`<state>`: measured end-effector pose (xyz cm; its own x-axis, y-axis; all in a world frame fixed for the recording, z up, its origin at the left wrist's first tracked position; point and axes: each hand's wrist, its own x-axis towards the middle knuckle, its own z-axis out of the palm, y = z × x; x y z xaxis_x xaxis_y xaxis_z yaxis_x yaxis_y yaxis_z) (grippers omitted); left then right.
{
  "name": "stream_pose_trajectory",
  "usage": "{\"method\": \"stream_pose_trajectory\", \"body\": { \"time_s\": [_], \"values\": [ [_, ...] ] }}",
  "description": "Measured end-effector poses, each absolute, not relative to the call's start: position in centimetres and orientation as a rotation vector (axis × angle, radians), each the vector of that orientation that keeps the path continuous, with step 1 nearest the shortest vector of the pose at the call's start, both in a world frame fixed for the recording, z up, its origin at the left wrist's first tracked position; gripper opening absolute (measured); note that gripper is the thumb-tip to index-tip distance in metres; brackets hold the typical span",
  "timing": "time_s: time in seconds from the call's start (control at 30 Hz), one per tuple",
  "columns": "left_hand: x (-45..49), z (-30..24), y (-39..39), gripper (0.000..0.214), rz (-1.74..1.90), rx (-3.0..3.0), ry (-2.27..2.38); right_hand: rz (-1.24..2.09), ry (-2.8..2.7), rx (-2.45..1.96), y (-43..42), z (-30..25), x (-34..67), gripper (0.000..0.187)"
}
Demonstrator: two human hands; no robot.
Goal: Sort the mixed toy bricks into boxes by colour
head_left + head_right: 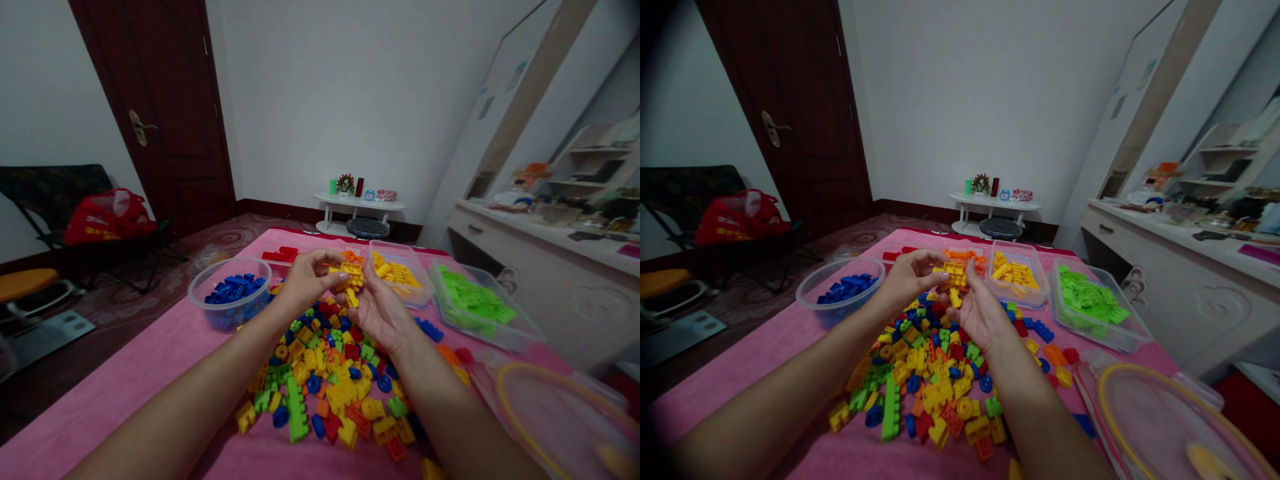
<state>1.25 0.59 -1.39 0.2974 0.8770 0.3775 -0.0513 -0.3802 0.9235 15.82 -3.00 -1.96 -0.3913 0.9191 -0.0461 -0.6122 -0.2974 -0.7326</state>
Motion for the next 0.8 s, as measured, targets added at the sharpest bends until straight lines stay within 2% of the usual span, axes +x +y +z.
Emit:
{"method": "stream_pose_trajectory", "body": {
  "time_s": [0.2, 0.33, 0.57, 0.67, 0.77, 0.8],
  "values": [
    [1.4, -2.2, 0.3, 0.025, 1.292, 2.026, 0.973, 1.856, -0.618, -0.596, -3.0, -2.3, 15.7, 0.031],
    [1.5, -1.9, -0.3, 0.025, 1.136, 2.269, 0.984, 1.865, -0.544, -0.581, -2.7, -2.6, 15.5, 0.031],
    [1.6, -1.7, -0.3, 0.039, 1.229, 2.228, 0.948, 1.764, -0.343, -0.621, -2.2, -1.9, 17.5, 0.024],
    [1.4, -2.1, 0.6, 0.038, 1.241, 2.114, 0.945, 1.542, -0.539, -0.772, -0.1, -0.8, 20.8, 0.031],
    [1.3, -2.6, 1.3, 0.037, 1.236, 2.009, 0.909, 0.961, -1.057, -1.386, 3.5, 0.6, 24.4, 0.043],
    [1.3, -2.8, 1.5, 0.037, 1.239, 1.993, 0.903, 0.876, -1.113, -1.476, 4.7, 1.0, 25.4, 0.049]
  ]
}}
